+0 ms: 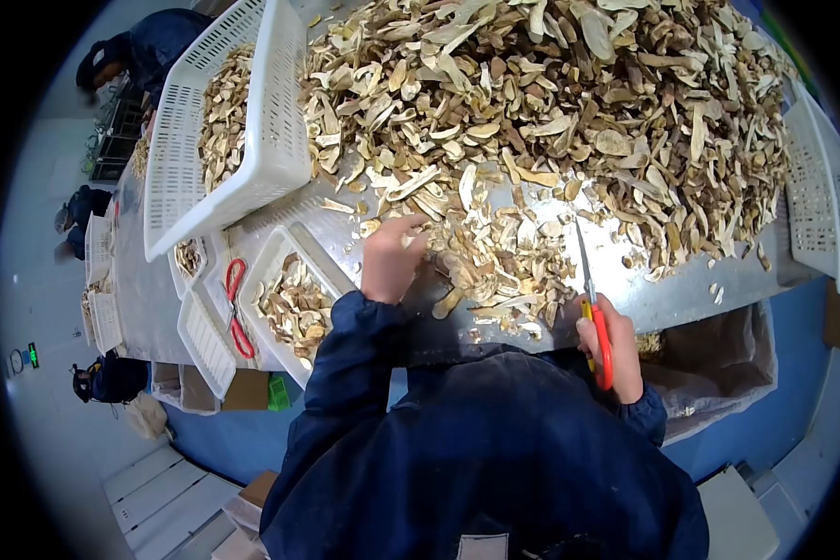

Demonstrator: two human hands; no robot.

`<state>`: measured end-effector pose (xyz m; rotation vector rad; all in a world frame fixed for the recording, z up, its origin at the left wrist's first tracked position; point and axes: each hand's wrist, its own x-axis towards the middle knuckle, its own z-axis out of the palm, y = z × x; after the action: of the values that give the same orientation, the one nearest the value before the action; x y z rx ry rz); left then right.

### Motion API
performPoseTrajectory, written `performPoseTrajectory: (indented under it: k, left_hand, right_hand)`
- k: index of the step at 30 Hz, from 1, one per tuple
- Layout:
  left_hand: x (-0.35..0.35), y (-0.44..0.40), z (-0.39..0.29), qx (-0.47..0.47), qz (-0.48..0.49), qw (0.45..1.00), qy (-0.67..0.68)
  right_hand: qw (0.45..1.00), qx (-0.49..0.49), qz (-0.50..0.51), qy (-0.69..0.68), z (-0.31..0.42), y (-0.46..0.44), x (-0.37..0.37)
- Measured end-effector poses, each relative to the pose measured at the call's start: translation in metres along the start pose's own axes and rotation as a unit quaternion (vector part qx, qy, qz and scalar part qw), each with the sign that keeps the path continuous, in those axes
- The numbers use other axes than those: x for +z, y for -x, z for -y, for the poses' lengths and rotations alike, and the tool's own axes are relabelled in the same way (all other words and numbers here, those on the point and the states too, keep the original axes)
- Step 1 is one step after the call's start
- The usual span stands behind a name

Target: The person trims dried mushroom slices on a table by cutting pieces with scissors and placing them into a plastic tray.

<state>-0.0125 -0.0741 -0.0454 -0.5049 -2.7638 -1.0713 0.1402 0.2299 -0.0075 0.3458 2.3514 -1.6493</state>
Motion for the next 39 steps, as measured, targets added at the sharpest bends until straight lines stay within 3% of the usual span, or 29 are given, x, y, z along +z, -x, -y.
performPoseTrajectory:
  k: [3, 8, 23, 26, 28, 29, 30, 33, 34, 36, 37, 39]
  left_hand:
    - [0.015, -0.006, -0.001, 0.035, -0.064, 0.992, -0.106]
    - [0.015, -0.025, -0.015, -0.125, 0.042, 0.971, -0.199]
    - [0.013, -0.047, -0.003, -0.202, 0.050, 0.950, -0.233]
    - [0.004, -0.039, 0.010, -0.170, 0.036, 0.976, -0.130]
    - [-0.004, -0.033, 0.028, -0.226, 0.068, 0.966, 0.102]
    - [-0.005, -0.029, 0.034, -0.251, 0.083, 0.940, 0.216]
    - [-0.018, -0.031, 0.013, -0.323, 0.130, 0.900, 0.262]
    - [-0.031, -0.025, 0.005, -0.382, 0.211, 0.825, 0.358]
    - [-0.027, -0.021, -0.001, -0.343, 0.151, 0.848, 0.374]
    - [-0.025, -0.014, 0.009, -0.195, 0.011, 0.972, 0.131]
    - [-0.024, -0.011, 0.013, -0.112, -0.061, 0.992, 0.003]
    - [-0.025, -0.011, 0.009, -0.116, -0.044, 0.992, 0.011]
  right_hand:
    - [1.000, 0.001, -0.001, -0.004, -0.003, 0.001, 0.000]
    - [0.999, 0.038, 0.001, -0.022, 0.002, 0.004, -0.002]
    - [1.000, 0.025, 0.005, 0.008, 0.004, -0.001, -0.002]
    - [1.000, 0.025, 0.003, 0.009, 0.004, 0.000, -0.003]
    - [1.000, 0.027, -0.004, 0.009, 0.004, 0.001, -0.004]
    - [1.000, 0.026, -0.010, 0.006, 0.003, 0.001, -0.004]
    - [1.000, 0.025, -0.014, 0.003, 0.002, 0.001, -0.004]
    - [0.999, 0.033, -0.012, 0.009, 0.001, -0.001, -0.004]
    - [0.999, 0.029, -0.011, 0.010, 0.002, -0.001, -0.004]
    - [1.000, 0.024, -0.011, 0.013, 0.002, 0.000, -0.004]
    - [1.000, 0.024, -0.012, 0.012, 0.003, 0.000, -0.004]
    - [1.000, 0.023, -0.011, 0.010, 0.003, 0.001, -0.003]
